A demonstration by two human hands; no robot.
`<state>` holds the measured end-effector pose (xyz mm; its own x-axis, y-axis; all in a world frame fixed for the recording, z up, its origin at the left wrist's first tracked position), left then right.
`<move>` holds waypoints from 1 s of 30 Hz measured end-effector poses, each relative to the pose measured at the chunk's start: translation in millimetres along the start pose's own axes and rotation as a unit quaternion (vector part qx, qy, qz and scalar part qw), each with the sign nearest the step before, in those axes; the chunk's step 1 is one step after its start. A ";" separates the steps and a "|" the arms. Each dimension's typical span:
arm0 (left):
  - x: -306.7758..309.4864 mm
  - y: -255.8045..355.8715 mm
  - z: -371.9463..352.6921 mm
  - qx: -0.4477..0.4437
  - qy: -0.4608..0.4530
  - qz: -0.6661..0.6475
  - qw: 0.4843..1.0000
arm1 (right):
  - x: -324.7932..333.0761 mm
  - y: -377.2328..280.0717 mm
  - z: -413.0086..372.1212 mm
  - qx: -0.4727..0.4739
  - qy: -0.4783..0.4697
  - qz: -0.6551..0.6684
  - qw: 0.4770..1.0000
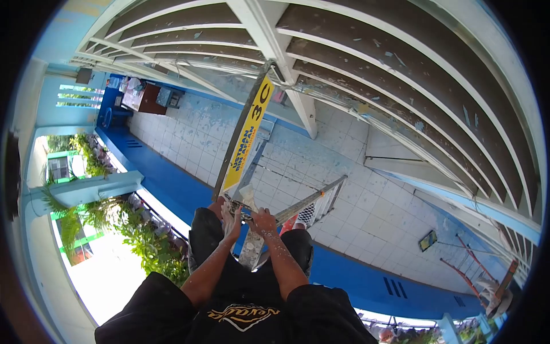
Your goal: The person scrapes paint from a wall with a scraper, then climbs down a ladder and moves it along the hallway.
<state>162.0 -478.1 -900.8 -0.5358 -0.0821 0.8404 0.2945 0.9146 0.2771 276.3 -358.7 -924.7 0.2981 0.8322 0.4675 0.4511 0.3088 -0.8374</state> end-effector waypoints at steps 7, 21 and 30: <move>-21.9 -109.7 -35.7 0.163 -0.020 0.004 0.986 | 4.0 -11.0 4.6 0.038 0.013 0.002 0.999; -42.5 -138.5 -69.0 0.172 -0.080 0.029 0.981 | -3.3 -19.1 10.9 0.047 -0.037 -0.048 0.997; -8.8 -113.8 -67.7 0.135 -0.102 0.048 0.984 | -5.3 -23.6 15.3 0.052 -0.062 -0.052 0.995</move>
<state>186.8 -608.3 -908.2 -0.6715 0.0651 0.7382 0.1443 0.9886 0.0441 251.2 -363.4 -911.7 0.1456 0.8412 0.5208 0.3821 0.4378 -0.8139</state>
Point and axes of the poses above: each hand's wrist, its own z-axis towards the middle knuckle, its own x-axis out of the back of the hand, y = z × x, the point moved 9 cm from there along z, towards the middle knuckle, and after that the axes turned 9 degrees about z, right-handed, at the moved point
